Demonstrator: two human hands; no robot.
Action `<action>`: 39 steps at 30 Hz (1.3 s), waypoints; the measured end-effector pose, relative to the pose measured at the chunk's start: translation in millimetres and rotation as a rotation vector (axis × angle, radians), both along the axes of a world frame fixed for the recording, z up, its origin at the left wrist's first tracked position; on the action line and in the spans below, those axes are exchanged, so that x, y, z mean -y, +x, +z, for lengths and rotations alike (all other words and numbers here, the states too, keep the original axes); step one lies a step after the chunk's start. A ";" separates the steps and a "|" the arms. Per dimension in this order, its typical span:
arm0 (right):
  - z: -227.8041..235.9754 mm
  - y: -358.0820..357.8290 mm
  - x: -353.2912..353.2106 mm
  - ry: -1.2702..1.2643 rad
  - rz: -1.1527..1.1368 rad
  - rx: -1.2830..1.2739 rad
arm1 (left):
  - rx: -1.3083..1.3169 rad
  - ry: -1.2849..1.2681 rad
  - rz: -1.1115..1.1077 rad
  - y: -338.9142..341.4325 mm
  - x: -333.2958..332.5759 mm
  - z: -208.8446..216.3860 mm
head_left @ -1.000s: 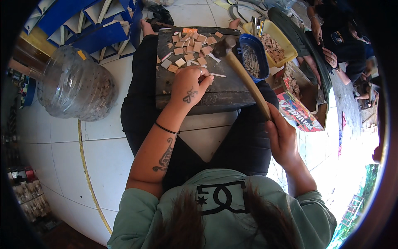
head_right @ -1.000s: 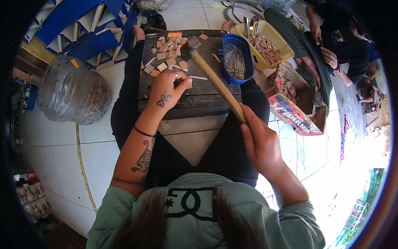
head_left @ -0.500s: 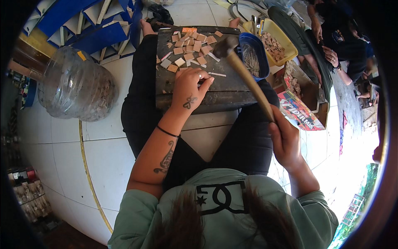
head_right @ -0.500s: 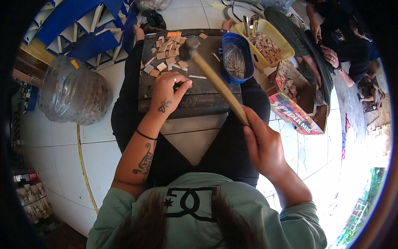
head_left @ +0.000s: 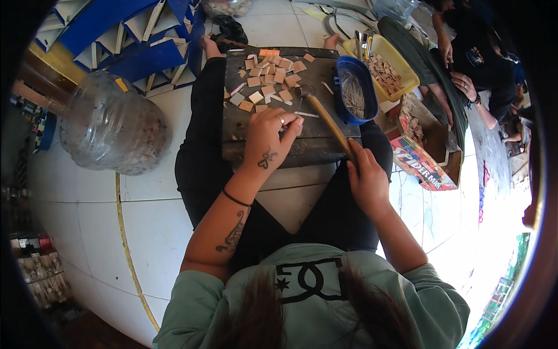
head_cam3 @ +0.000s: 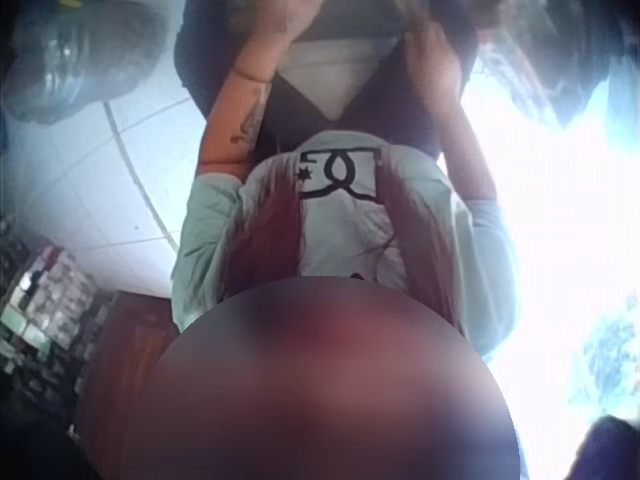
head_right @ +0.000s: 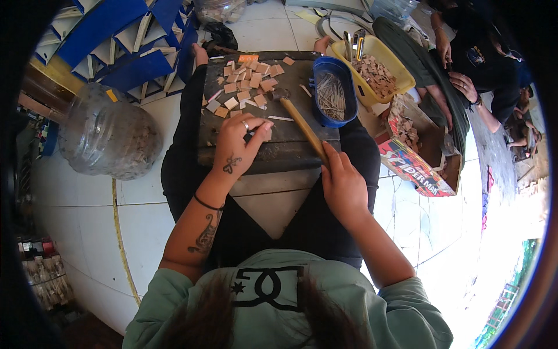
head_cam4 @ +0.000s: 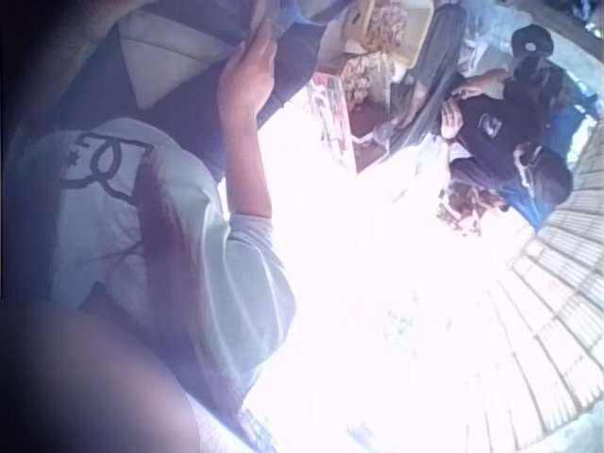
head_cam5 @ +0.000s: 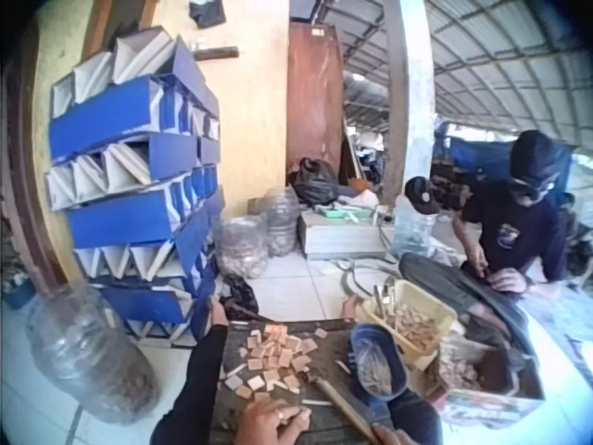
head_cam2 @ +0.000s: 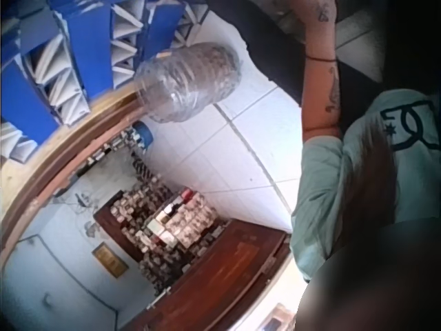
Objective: The person sits on the floor and repeatedly picks small wooden blocks and thin sticks, then uses a hammer to tap the sticks into the blocks. The assembled pieces are placed into a nearby container. The process is repeated continuously.
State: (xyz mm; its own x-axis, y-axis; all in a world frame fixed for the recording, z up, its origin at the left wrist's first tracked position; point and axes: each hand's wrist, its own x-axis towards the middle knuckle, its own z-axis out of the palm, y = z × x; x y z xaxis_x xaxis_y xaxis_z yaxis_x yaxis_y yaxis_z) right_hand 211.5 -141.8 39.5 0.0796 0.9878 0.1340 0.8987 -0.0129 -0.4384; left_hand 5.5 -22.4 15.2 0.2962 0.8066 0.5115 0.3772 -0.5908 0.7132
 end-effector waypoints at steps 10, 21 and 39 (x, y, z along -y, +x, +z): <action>38.3 -13.6 -53.9 0.250 0.279 -0.413 | -0.151 -0.021 -0.160 1.2 29.4 26.8; 30.2 -28.6 -81.7 0.098 0.240 -0.841 | 0.278 -0.478 -0.204 6.1 36.3 16.8; 31.6 -19.1 -87.9 -0.080 0.293 -0.915 | 0.222 -0.368 -0.384 -3.0 19.5 6.7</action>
State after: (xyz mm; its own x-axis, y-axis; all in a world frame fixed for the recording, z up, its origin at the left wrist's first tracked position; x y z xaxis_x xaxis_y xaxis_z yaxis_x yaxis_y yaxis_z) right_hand 192.4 -54.0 71.2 -0.1313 0.9886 0.0740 0.1819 0.0974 -0.9785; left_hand 2.5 -41.9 21.8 0.5203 0.7991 0.3011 0.0028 -0.3542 0.9352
